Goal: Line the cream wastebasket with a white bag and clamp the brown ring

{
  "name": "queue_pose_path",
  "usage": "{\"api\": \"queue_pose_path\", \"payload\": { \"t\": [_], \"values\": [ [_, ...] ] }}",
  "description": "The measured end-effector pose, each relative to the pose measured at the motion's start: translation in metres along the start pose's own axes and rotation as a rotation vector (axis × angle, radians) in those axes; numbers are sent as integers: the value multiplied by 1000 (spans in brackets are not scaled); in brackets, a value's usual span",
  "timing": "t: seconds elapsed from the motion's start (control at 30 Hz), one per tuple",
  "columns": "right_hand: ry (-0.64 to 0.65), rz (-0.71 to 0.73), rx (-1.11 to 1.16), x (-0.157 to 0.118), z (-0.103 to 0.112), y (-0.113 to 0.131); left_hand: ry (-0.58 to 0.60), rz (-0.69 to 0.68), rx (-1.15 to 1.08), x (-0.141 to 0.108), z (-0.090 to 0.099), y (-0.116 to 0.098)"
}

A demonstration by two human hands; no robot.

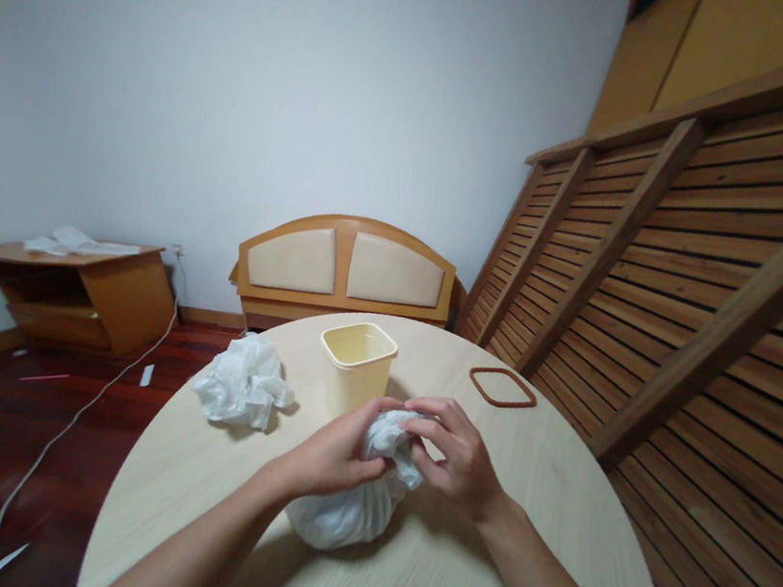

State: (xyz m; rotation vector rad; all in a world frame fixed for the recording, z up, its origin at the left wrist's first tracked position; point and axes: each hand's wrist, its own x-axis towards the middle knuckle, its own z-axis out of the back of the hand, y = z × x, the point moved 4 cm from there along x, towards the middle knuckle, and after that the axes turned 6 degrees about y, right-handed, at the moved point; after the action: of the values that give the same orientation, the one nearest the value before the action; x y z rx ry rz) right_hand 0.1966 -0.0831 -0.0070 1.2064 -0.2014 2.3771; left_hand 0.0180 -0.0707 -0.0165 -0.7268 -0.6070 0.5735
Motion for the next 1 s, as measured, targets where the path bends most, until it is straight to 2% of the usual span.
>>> {"api": "queue_pose_path", "payload": {
  "t": [0.13,0.23,0.4,0.57,0.63,0.77,1.0],
  "values": [
    [188,38,107,-1,-7,-2,-110,14,-72,1,5,8],
    [208,24,111,-3,-10,-9,-102,60,-120,1,5,14],
    [101,-39,223,-5,-13,-12,-18,109,-111,0,0,15],
    [-54,-354,390,-8,-22,-14,-15,69,-84,0,-2,8],
    [-135,-408,455,-9,-23,-13,-26,54,-60,1,-1,4],
    [-226,-331,504,-5,-19,-10,-40,65,-62,1,2,-1],
    [-276,-252,297,-4,-10,-7,-134,30,-42,5,9,-2]
  ]
}}
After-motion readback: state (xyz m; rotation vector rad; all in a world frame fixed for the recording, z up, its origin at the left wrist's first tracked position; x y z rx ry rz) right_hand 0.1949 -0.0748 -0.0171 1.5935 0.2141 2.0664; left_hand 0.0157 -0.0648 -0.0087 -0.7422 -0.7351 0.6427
